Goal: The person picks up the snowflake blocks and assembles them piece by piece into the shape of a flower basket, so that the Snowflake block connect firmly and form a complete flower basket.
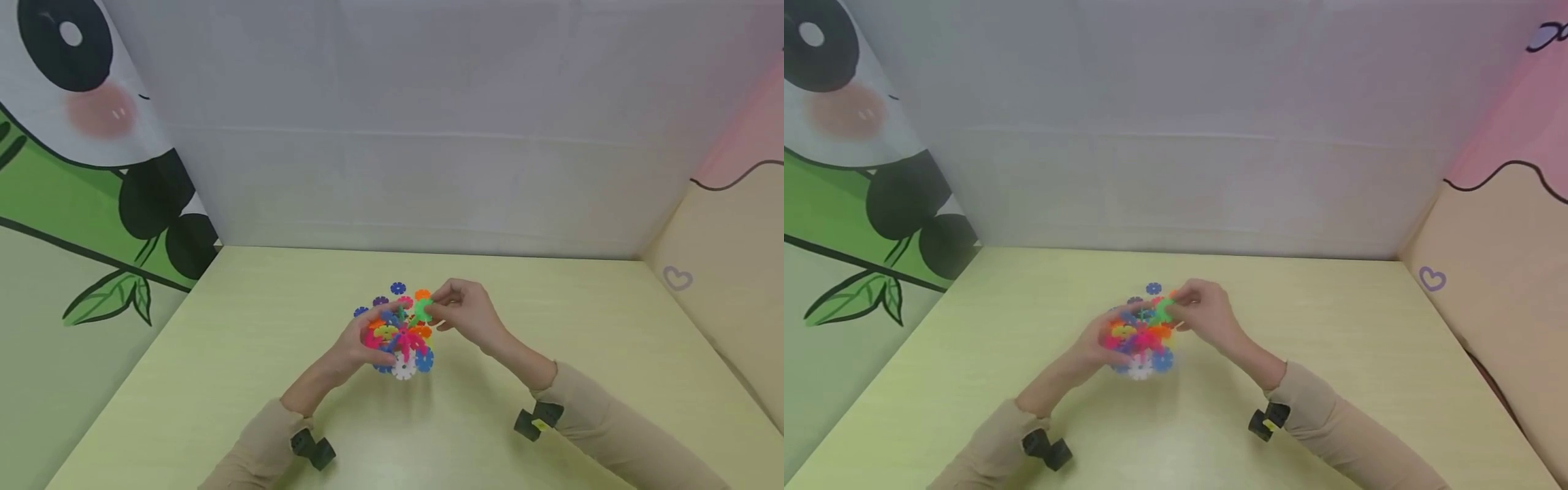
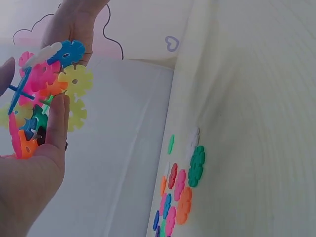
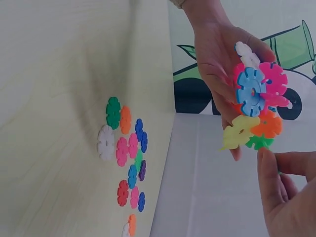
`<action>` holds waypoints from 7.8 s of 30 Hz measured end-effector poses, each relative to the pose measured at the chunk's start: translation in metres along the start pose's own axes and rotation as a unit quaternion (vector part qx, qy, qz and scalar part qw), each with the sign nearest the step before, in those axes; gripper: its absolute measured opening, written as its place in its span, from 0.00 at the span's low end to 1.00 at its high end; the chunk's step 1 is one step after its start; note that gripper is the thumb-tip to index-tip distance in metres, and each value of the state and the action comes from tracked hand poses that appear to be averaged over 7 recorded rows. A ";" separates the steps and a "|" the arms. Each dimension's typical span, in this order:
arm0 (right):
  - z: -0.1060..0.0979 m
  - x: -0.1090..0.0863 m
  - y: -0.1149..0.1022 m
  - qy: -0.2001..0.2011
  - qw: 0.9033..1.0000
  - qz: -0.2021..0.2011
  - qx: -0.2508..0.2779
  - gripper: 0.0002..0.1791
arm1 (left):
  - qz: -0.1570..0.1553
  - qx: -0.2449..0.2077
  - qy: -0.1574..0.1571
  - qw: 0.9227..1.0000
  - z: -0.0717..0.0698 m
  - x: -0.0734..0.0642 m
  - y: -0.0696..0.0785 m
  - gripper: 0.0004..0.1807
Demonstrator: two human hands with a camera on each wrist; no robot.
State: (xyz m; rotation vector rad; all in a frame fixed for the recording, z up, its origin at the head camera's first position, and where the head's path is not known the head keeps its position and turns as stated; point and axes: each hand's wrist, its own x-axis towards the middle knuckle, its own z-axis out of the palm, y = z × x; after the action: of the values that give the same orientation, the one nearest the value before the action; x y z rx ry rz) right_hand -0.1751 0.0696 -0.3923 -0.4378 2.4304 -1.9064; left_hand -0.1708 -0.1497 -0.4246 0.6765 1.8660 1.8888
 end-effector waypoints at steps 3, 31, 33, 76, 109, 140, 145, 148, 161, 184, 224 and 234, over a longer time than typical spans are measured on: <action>0.003 0.000 0.004 0.022 1.000 -0.022 0.002 0.09 | 0.002 -0.007 0.023 1.000 0.000 0.003 0.001 0.35; 0.025 -0.013 -0.004 0.086 0.970 -0.228 0.006 0.08 | -0.021 0.064 0.214 0.975 0.009 0.009 0.004 0.31; 0.024 -0.009 0.001 0.082 0.970 -0.231 0.002 0.07 | -0.020 0.062 0.210 0.976 0.008 0.009 0.004 0.31; 0.024 0.004 0.029 0.073 0.967 -0.223 -0.098 0.04 | -0.052 0.074 0.243 0.966 0.015 0.019 -0.013 0.29; -0.009 0.037 0.041 -0.027 0.984 -0.136 -0.110 0.13 | -0.096 0.030 0.200 0.975 0.000 0.023 -0.020 0.33; -0.054 0.070 0.100 -0.041 0.980 -0.028 -0.192 0.09 | -0.088 -0.095 0.215 0.968 -0.001 0.014 -0.006 0.30; -0.032 0.043 0.051 -0.012 0.998 -0.041 -0.050 0.13 | -0.076 -0.115 0.222 0.965 0.000 0.018 -0.006 0.28; -0.021 0.030 0.030 -0.007 0.999 -0.047 -0.017 0.14 | -0.074 -0.122 0.224 0.964 0.003 0.020 -0.006 0.28; -0.003 0.016 0.014 0.026 0.998 -0.058 -0.002 0.12 | -0.053 -0.146 0.230 0.961 0.010 0.022 -0.004 0.29; 0.001 0.014 0.012 0.024 0.993 -0.091 -0.072 0.07 | -0.023 -0.049 0.264 0.963 0.016 0.024 -0.006 0.31; -0.026 0.109 0.126 -0.073 0.960 0.051 -0.264 0.17 | -0.082 -0.103 0.282 0.950 -0.028 0.016 -0.016 0.37; -0.028 0.104 0.123 -0.070 0.962 0.035 -0.260 0.12 | -0.073 -0.151 0.268 0.949 -0.023 0.015 -0.016 0.34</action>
State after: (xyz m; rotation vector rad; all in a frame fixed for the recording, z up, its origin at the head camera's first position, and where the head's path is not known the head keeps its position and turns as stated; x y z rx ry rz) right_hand -0.3056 0.0980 -0.4872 -0.4677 2.7799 -1.1435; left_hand -0.1971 -0.1589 -0.4394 -0.0900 1.7850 2.3462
